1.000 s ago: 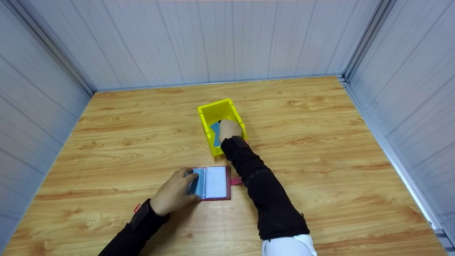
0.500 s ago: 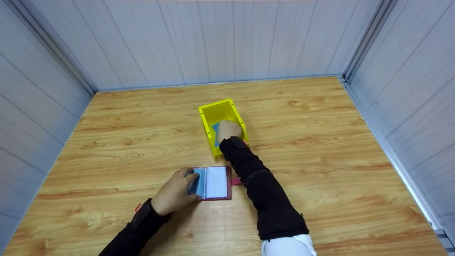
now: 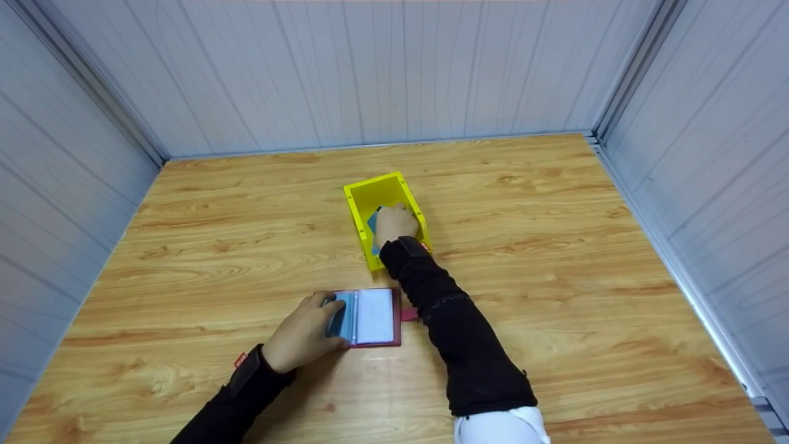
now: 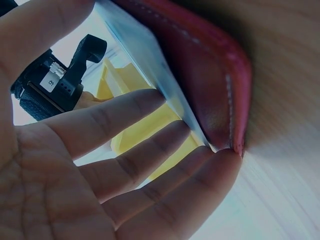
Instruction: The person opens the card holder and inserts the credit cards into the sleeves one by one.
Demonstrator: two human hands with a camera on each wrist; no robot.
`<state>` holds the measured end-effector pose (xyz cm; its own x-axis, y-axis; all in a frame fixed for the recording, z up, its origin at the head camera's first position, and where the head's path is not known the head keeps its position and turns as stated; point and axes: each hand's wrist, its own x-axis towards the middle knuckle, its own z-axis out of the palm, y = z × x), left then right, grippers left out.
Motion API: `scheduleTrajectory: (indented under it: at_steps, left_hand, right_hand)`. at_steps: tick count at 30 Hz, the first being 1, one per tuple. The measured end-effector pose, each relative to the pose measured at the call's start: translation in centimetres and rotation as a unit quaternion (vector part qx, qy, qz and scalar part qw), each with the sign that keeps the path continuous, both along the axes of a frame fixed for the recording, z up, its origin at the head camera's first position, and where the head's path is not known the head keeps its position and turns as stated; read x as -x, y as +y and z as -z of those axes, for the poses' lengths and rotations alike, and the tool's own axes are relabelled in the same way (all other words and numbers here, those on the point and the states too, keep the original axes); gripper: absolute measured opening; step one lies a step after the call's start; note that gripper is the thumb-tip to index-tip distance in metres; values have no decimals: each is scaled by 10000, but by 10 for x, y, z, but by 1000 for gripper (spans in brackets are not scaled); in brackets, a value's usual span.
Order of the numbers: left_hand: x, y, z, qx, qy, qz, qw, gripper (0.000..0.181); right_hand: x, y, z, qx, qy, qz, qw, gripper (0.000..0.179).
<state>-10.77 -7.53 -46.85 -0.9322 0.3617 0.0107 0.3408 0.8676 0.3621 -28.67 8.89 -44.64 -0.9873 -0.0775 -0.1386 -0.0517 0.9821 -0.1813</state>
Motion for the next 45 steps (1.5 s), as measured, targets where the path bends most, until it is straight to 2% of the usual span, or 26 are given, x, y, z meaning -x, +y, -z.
scheduleTrajectory:
  at_steps: [7, 14, 17, 21, 26, 32, 41, 43, 45]
  left_hand:
    - [-1, 1, 1, 47, 84, 21, 10000, 58]
    - [-1, 1, 2, 90, 98, 20, 9999, 58]
    - [0, 1, 3, 93, 53, 11, 9999, 59]
    - [1, 0, 3, 104, 8, -2, 9999, 59]
    - [2, 0, 1, 116, -30, -19, 9999, 61]
    - [2, 0, 0, 113, -64, -33, 9999, 61]
    - [1, -2, 3, -58, 78, 51, 9999, 55]
    - [1, -1, 2, -56, 65, 48, 10000, 56]
    - [1, 0, 1, -23, 39, 49, 10000, 57]
  right_hand:
    - [2, 10, -4, 722, -40, 105, 9973, 19]
    - [3, 21, -6, 1681, -573, -137, 9840, 38]
    - [2, 27, -10, 1927, -622, -181, 9791, 31]
    - [-3, 37, -20, 2386, -621, 15, 9691, 14]
    - [-9, 48, -35, 3196, -668, 118, 9451, 27]
    - [-19, 55, -41, 3925, -894, 49, 9154, 22]
    - [-44, 61, -27, 4975, -1628, 130, 8519, 14]
    - [-52, 61, -22, 5076, -1819, 123, 8421, 12]
    - [-61, 61, -18, 5104, -1963, 51, 8372, 9]
